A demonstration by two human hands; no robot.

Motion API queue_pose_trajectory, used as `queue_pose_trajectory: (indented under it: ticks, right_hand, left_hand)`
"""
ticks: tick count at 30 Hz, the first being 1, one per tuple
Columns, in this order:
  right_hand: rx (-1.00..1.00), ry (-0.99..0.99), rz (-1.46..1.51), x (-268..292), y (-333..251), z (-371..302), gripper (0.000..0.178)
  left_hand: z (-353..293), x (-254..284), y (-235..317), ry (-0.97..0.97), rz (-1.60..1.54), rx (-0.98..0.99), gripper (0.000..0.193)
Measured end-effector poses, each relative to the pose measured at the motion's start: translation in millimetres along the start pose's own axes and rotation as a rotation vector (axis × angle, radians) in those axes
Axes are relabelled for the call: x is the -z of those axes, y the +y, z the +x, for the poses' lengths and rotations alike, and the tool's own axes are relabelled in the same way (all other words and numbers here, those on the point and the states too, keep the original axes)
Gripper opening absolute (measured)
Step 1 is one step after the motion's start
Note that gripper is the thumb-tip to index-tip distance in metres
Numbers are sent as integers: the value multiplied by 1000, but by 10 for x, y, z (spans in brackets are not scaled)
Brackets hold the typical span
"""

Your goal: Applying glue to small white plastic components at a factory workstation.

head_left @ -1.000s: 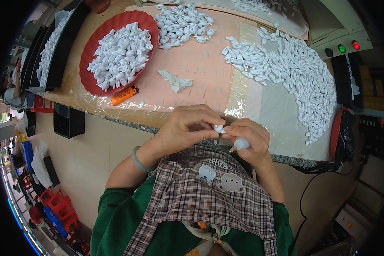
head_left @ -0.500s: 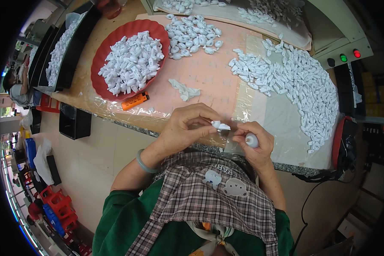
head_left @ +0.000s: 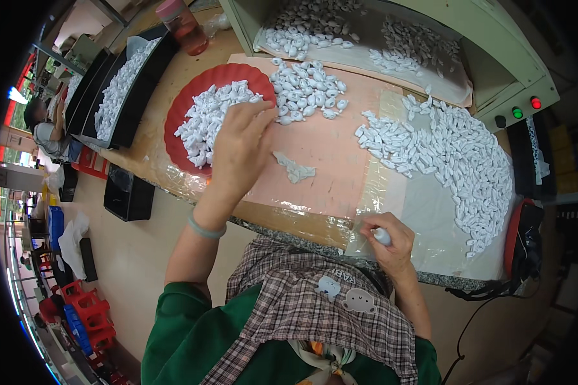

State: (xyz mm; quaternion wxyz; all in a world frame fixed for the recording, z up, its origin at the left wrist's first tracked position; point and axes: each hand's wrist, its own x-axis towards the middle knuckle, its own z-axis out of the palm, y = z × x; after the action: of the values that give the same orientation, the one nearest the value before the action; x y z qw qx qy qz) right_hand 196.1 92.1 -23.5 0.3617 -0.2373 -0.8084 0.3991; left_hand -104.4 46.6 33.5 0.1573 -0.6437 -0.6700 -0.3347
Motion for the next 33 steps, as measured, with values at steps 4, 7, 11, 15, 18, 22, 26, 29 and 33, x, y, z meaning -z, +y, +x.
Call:
queue_pose_trajectory:
  ticks: [4,7,11,15,18,22,26,29,33]
  right_hand:
    - [-14,-12,-27,6,-19,-4,25]
    - [-15,-14,-29,2,-22,6,24]
    - [-24,-25,-28,10,-26,22,25]
    - [-34,-19,-5,11,-4,11,26]
    - [-34,-24,0,11,2,7,26]
    - [-39,-30,-17,12,-12,7,26]
    - [-110,-19,8,14,-25,-7,16]
    - [-188,-20,-17,36,-3,-22,24]
    - [-349,31,272,50,31,-45,28]
  left_hand:
    - [187,-430,26,-119,32,-49,24]
    - [212,-604,-79,-272,226,-40,17]
    - [206,-692,-113,-273,262,-118,10]
    - [175,-718,-80,-285,241,-123,8]
    - [117,-717,-47,-337,144,-49,10]
    - [82,-703,-48,-368,21,4,12]
    - [63,-640,-10,-398,15,-67,13]
    - [25,-581,57,-418,-97,-108,16]
    - [33,-362,386,-492,-565,177,26]
